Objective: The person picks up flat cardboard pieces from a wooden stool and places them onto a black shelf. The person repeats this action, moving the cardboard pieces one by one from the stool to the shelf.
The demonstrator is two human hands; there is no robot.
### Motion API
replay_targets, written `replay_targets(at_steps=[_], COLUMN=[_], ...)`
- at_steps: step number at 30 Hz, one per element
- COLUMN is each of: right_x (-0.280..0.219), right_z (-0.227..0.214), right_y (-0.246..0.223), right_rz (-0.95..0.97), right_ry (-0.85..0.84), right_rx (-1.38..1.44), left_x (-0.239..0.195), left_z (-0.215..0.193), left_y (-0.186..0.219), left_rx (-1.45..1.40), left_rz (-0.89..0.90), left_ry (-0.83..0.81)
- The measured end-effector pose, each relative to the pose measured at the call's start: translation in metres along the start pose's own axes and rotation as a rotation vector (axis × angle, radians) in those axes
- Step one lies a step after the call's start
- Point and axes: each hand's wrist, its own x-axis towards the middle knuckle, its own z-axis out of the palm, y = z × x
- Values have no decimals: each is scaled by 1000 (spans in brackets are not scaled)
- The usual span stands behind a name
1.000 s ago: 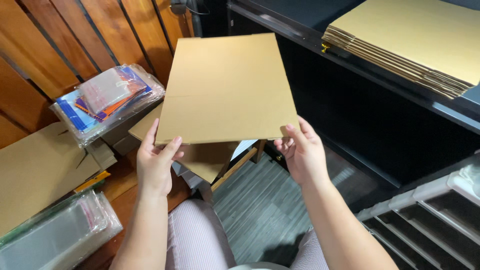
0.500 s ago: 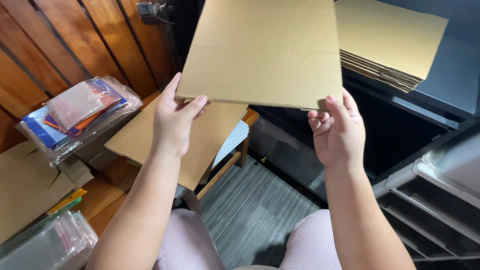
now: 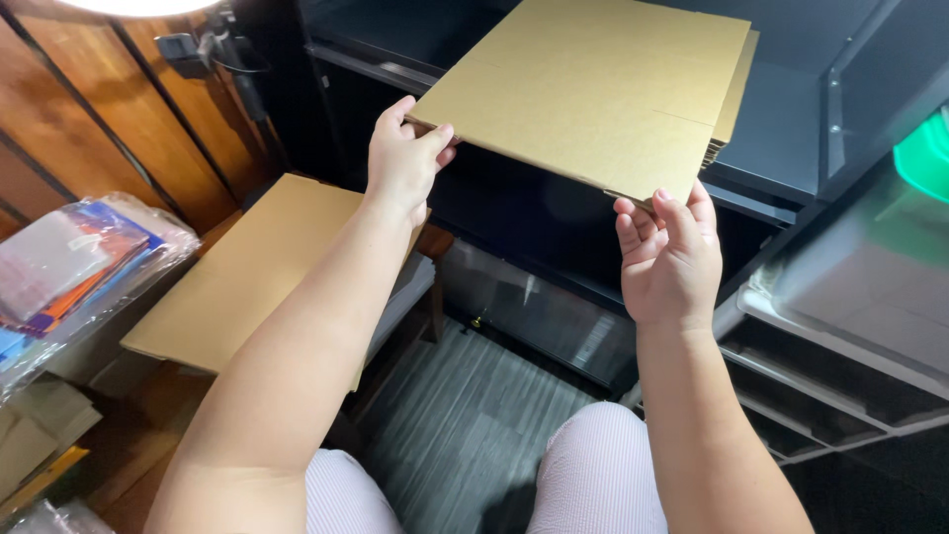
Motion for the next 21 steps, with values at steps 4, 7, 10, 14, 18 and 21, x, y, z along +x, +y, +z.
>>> replay_targets(at_steps=[4,7,10,14,18,21], right_x=[-4,3,12,27,47,59], right_z=[3,-4,-10,-18,-35,-43], right_y=[-16,-19,-20,-17,-9,-9], right_rz=[25,23,11,-25,-121,-293], right_ry=[43,50,55,138,120,113], right_rx=[-31,-38,-73,-122,-207,-500], left_x=[3,5,6,12,17,29], left_z=[24,34,41,49,58,65], left_y=[3,2,3,-1,-5,-17], left_rx=[-41,-9,37,84,137,127], left_rz=[-102,-116,-119,-101,-90,-96], left_ry=[-22,-35,-48,-42,-52,-48])
